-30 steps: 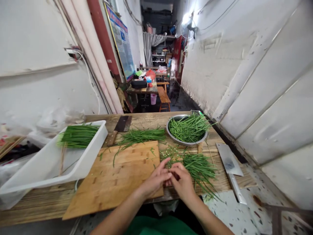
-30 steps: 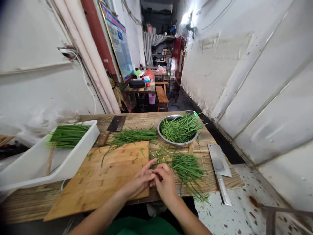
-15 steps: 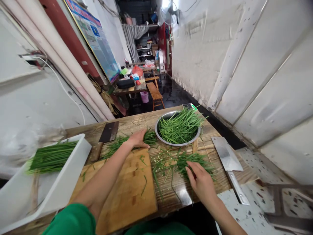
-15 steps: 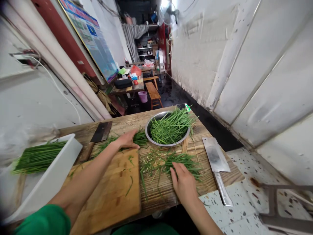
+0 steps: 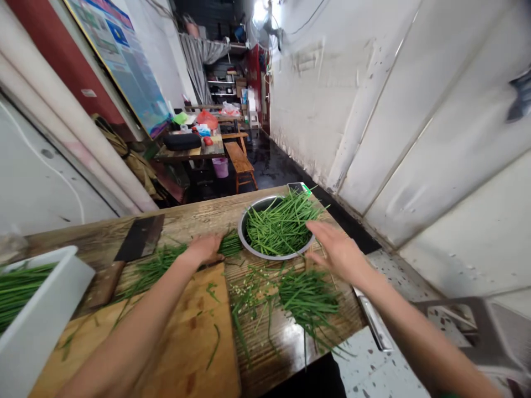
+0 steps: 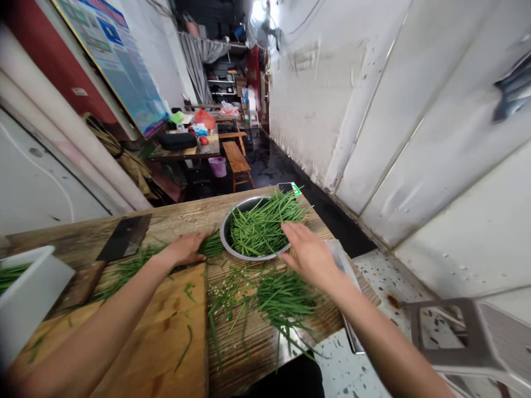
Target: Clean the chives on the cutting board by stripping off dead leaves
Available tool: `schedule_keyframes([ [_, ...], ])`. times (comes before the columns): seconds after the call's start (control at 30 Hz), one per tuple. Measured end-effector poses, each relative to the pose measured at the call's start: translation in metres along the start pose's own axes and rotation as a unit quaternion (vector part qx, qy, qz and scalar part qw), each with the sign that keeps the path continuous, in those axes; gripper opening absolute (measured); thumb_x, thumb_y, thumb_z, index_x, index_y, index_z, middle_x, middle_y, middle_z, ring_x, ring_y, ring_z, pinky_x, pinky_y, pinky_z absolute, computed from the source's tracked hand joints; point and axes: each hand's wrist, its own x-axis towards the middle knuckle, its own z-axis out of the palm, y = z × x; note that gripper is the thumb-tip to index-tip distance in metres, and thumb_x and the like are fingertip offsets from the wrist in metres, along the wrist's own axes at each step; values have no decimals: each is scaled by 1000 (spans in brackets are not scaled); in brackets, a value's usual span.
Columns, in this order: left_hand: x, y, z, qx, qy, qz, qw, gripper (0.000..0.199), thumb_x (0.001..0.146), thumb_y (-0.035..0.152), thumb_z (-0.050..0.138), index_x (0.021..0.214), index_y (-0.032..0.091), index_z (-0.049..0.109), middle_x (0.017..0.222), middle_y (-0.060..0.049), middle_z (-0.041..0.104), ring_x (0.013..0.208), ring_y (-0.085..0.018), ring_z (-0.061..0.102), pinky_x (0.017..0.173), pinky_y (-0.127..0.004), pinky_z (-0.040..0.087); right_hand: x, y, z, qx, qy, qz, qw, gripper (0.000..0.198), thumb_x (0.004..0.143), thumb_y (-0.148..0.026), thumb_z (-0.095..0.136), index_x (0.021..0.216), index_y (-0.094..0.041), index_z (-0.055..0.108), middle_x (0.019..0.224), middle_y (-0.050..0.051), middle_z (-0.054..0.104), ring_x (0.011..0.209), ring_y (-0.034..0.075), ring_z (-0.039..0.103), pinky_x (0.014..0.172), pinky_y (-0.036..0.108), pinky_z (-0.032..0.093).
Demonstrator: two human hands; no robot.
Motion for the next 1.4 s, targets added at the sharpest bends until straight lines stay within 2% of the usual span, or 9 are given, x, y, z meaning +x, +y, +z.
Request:
schedule_keyframes([
  [0.1,-9,31,-6,45,122,-3,991,39,78,24,46,114,10,50,112,-19,55,107,-32,48,93,-48,30,82,43,22,-74,-78,-54,993,88,54,-24,79,131,-14,39,138,15,36,129,32,26,105,46,17],
  [0.2,-10,60,-6,14,152,185,971,39,83,19,36,120,16,48,122,-11,52,116,-23,43,103,-41,21,129,77,65,-89,-151,-70,982,85,50,-28,81,126,-10,47,135,21,39,128,33,26,105,47,10],
  [0.27,-8,68,1,-2,143,237,961,36,86,20,33,117,16,51,109,-9,59,105,-19,51,104,-39,21,142,91,86,-124,-183,-89,971,83,53,-33,79,125,-9,47,135,22,38,128,31,27,105,46,7],
  [0.43,-6,63,22,-22,180,244,953,31,89,25,32,105,14,56,97,-8,63,94,-18,55,100,-39,31,154,97,94,-313,-258,-201,892,109,44,-38,79,136,-8,29,143,21,23,132,33,11,105,49,2],
  [0.57,-7,62,25,-37,192,253,948,28,89,24,32,93,15,58,85,-6,62,86,-16,55,100,-38,33,166,88,91,-379,-279,-257,844,103,40,-37,80,129,-5,39,146,19,11,132,34,0,105,48,-1],
  [0.73,-8,61,26,-57,203,243,947,29,90,21,29,80,14,55,78,-4,57,82,-14,52,105,-40,28,168,89,93,-348,-310,-261,845,86,48,-41,77,123,-11,45,140,18,28,130,35,11,104,48,5],
  [0.97,-7,52,27,-64,195,253,945,27,90,21,27,86,14,52,83,-5,55,88,-15,51,107,-41,26,145,81,87,-369,-293,-224,853,111,45,-35,79,136,-7,22,112,19,54,104,31,45,96,42,26],
  [1.2,-4,54,25,-94,187,254,944,28,91,22,25,79,16,49,77,-2,51,81,-13,50,108,-41,23,158,76,93,-400,-288,-188,850,122,39,-37,80,140,-19,12,147,14,10,117,35,33,89,45,36],
  [1.4,-6,53,25,-108,189,257,942,27,91,24,26,81,16,49,78,-2,51,83,-13,50,107,-40,26,150,81,96,-397,-304,-194,844,112,48,-30,76,140,-13,14,130,18,42,119,34,32,99,51,21],
])
